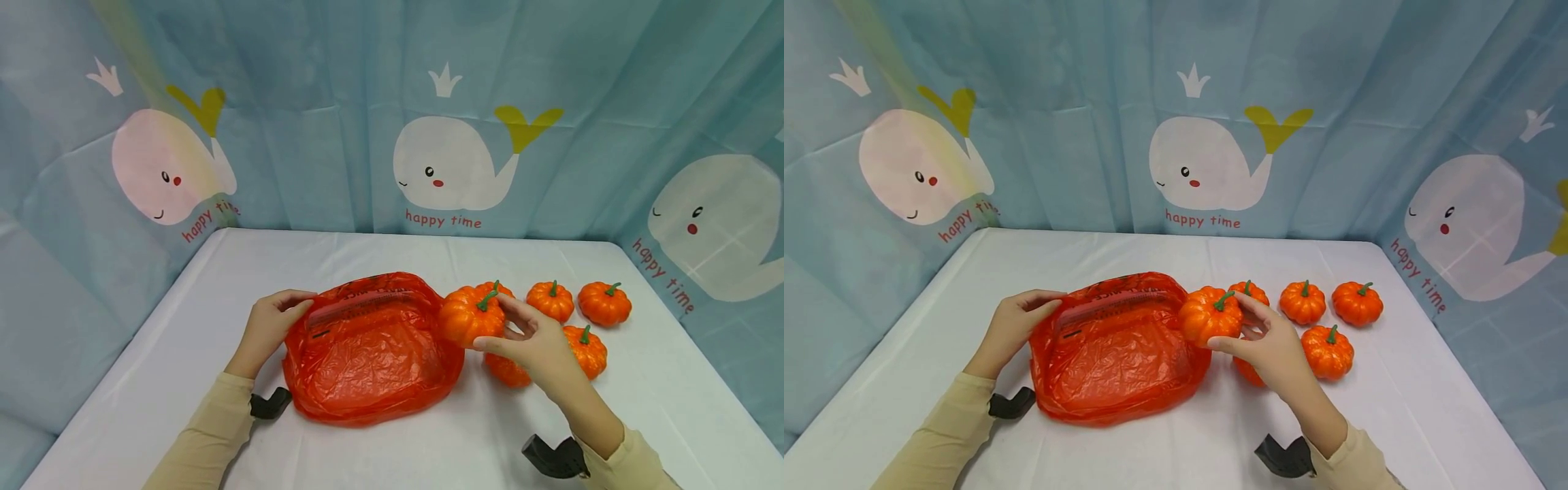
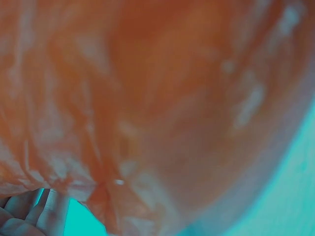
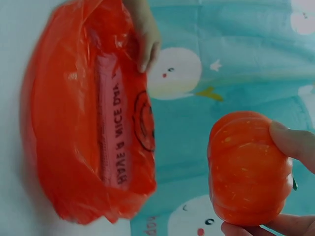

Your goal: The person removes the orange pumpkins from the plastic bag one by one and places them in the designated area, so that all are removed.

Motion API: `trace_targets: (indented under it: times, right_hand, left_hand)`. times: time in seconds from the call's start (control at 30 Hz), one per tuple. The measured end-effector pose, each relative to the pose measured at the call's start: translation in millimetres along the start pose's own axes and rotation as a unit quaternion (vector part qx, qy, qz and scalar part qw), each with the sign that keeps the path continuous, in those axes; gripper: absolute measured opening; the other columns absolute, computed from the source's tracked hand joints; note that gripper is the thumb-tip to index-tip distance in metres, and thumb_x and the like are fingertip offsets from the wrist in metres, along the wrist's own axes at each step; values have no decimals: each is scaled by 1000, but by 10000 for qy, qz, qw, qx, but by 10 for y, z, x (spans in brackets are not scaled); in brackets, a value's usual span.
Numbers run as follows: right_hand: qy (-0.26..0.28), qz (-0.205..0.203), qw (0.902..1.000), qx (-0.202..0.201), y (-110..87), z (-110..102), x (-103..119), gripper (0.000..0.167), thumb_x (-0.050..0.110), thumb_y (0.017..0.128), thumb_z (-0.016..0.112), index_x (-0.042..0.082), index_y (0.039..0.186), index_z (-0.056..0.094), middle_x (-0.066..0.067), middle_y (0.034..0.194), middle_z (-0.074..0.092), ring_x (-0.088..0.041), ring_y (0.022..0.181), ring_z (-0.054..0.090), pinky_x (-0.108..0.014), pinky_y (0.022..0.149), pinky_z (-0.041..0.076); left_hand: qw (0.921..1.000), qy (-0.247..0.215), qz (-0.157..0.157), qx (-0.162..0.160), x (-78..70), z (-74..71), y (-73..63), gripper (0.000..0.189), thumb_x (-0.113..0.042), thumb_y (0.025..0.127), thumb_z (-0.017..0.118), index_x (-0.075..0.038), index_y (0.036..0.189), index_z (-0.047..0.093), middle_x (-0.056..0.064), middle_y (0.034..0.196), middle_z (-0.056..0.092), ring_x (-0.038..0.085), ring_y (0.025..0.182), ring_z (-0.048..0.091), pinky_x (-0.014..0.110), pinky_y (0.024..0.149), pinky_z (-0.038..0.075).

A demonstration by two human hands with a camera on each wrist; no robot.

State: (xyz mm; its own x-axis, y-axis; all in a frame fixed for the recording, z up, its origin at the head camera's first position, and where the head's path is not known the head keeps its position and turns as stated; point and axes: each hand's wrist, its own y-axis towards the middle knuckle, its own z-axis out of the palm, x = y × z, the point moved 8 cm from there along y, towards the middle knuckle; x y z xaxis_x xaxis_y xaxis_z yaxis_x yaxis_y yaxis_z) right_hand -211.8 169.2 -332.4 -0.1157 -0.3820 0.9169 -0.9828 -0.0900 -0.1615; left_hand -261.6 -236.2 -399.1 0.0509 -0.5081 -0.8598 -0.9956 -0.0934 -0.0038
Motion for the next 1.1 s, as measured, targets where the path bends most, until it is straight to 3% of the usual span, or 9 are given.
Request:
trace_targets:
  times: [0.13,0.27,0.4,0.53,0.63,0.7,0.77,1.1]
  right_hand:
    - [-12,-61,9999,-138,-25,-164,-12,87,32,84,81,11,155,35,-10,160,36,-29,145,40,-20,96,49]
    - [-219,146,9985,-483,-32,-395,-69,89,39,85,78,17,157,31,-8,161,35,-29,142,41,-9,82,50]
    - [-514,289,9938,-947,-48,-677,-160,91,45,86,75,17,158,28,-8,163,29,-30,148,34,-10,92,48]
    - [-619,602,9868,-1370,-83,-937,-309,90,47,87,73,21,159,25,-11,164,26,-33,148,32,-21,103,45]
    - [-521,814,9830,-1561,-114,-1068,-426,90,49,87,73,24,159,24,-9,165,22,-34,151,25,-41,115,35]
    - [-424,857,9812,-1674,-135,-1142,-482,91,48,87,73,24,159,23,-8,166,19,-33,153,18,-56,116,26]
    - [-363,850,9790,-1815,-159,-1217,-534,92,48,86,74,24,159,23,-8,166,18,-32,153,15,-62,116,22]
    - [45,1092,9550,-2758,-312,-1641,-805,86,44,86,74,30,157,26,3,164,24,-22,155,14,-57,119,14]
  left_hand:
    - [10000,-4,-6,1,5,5,6,35,-37,98,62,-13,121,72,12,121,70,24,109,61,14,80,50]
    - [10000,1,-42,1,19,9,12,35,-36,98,62,-12,122,71,12,122,70,24,111,60,14,80,50]
    - [10000,9,-92,-2,31,16,18,35,-35,99,61,-12,123,71,12,123,69,24,113,60,16,83,51]
    - [9999,-7,-115,4,37,18,21,35,-36,99,61,-13,123,71,12,124,69,24,113,60,17,84,52]
    - [9999,7,-116,5,38,16,19,35,-37,99,61,-13,123,71,11,124,69,24,113,60,18,84,52]
    - [9999,9,-117,6,36,17,18,35,-37,98,62,-14,122,71,11,124,69,24,113,60,18,84,52]
    - [9999,12,-118,10,35,18,18,35,-37,99,61,-13,123,71,11,124,69,24,113,60,18,84,52]
    - [9999,-8,-115,14,38,18,19,36,-37,99,61,-13,123,71,12,124,69,24,113,60,15,82,51]
